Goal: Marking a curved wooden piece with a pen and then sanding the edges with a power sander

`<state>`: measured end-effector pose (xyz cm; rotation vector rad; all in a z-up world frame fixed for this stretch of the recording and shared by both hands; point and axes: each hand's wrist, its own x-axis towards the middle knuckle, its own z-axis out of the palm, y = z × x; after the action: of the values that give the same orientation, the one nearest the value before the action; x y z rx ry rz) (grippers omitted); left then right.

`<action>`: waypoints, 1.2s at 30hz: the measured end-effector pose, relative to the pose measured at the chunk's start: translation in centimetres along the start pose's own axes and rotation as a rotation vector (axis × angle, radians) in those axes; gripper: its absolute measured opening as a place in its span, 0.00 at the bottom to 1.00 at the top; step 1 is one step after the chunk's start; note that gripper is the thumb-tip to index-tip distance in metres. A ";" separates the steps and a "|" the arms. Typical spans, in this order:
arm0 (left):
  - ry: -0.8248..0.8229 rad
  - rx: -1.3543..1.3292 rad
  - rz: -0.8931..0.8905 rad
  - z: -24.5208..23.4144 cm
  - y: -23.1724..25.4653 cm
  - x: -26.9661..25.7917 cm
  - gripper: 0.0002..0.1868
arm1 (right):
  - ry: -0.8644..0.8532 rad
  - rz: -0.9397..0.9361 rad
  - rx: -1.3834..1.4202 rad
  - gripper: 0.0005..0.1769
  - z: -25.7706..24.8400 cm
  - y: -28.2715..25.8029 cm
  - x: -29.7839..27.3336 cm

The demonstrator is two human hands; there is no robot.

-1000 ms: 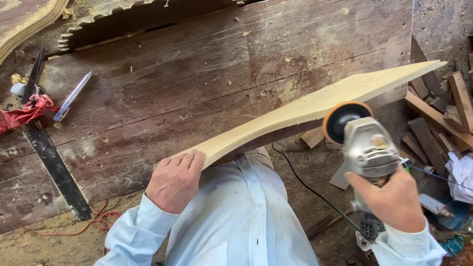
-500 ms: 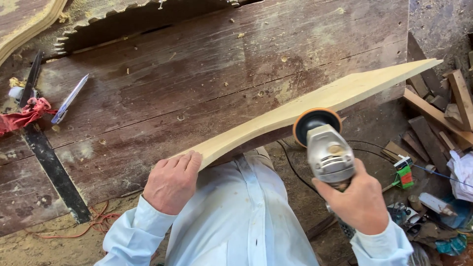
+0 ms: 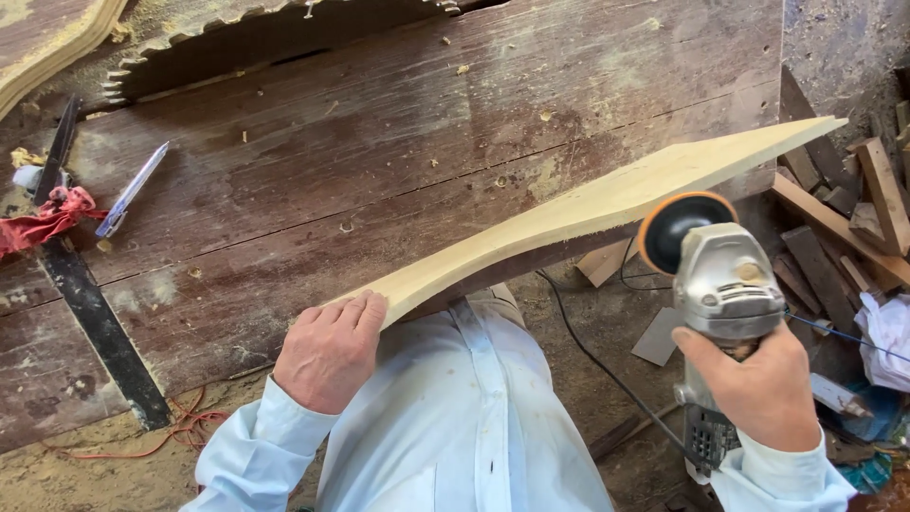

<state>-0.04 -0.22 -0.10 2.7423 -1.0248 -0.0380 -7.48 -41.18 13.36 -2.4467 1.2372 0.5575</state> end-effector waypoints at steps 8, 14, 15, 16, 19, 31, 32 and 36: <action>-0.011 0.005 0.010 0.4 -0.1 -0.2 0.09 | -0.295 -0.147 -0.089 0.40 3.4 -3.4 -2.5; -0.011 0.009 0.009 -0.1 -0.1 0.0 0.07 | -0.388 -0.097 -0.208 0.40 5.9 -5.6 -2.8; -0.010 0.012 0.008 -0.1 0.0 0.1 0.08 | -0.412 -0.105 -0.189 0.38 5.9 -6.0 -2.9; -0.010 0.010 0.011 0.0 -0.1 0.0 0.08 | -0.410 -0.102 -0.188 0.38 6.2 -6.0 -2.9; -0.012 -0.017 0.003 0.3 -0.1 -0.2 0.09 | -0.426 -0.202 -0.143 0.37 6.9 -6.3 -2.8; -0.013 -0.006 0.000 -0.1 -0.1 0.0 0.08 | -0.381 -0.225 -0.267 0.42 7.1 -6.5 -2.2; -0.009 -0.003 0.003 -0.1 -0.1 0.0 0.08 | -0.347 -0.205 -0.275 0.44 6.8 -6.4 -2.1; -0.017 0.002 0.013 0.2 -0.1 -0.1 0.09 | -0.250 -0.165 -0.293 0.43 5.3 -6.3 -2.0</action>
<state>-0.09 -0.11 -0.30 2.7414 -1.0470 -0.0579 -4.43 -33.82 10.56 -2.5798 0.8980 1.0220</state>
